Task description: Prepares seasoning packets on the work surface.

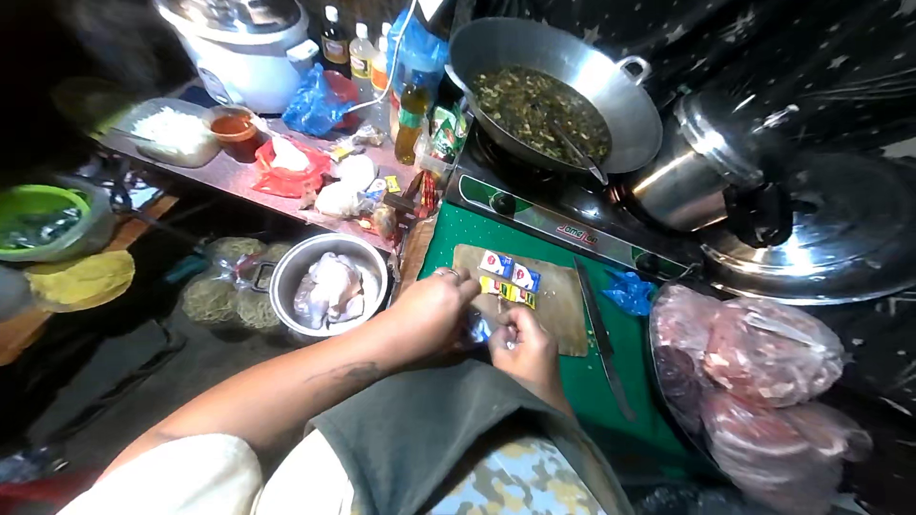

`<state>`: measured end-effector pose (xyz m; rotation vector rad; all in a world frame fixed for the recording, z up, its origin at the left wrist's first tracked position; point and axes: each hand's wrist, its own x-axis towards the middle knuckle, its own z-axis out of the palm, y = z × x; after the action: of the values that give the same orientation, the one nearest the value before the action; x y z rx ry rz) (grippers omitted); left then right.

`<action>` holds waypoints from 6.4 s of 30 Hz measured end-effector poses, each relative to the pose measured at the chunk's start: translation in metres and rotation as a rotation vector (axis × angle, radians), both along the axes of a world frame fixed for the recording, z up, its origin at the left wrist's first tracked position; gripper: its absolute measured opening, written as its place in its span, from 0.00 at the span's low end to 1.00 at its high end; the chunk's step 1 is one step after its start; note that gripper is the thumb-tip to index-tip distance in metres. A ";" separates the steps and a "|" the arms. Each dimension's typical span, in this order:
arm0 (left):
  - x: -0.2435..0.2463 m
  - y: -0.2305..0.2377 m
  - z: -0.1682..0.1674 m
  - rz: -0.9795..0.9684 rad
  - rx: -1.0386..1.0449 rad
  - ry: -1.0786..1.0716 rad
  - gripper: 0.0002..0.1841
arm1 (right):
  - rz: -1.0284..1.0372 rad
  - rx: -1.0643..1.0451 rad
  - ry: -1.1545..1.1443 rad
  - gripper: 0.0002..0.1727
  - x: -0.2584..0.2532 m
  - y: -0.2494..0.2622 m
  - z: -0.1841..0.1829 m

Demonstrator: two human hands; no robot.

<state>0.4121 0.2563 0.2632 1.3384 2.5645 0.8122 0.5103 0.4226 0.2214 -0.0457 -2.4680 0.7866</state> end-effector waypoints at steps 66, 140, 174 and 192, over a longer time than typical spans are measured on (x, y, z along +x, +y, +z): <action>-0.132 0.012 -0.089 0.712 0.514 -0.743 0.17 | 0.046 0.090 -0.045 0.18 -0.002 0.078 -0.058; -0.046 0.037 -0.113 0.189 0.073 -0.504 0.17 | -0.055 -1.783 0.414 0.15 -0.062 0.106 0.008; -0.032 0.081 0.035 -0.620 -0.484 -0.165 0.19 | 0.862 -0.735 -0.719 0.47 -0.018 0.108 0.021; -0.043 0.027 0.019 -0.378 -0.314 -0.301 0.15 | 0.625 -0.474 -0.939 0.14 -0.011 0.101 0.019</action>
<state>0.3693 0.2832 0.2819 1.4098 2.0201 0.4749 0.4993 0.5235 0.2407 0.2522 -3.1070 1.9754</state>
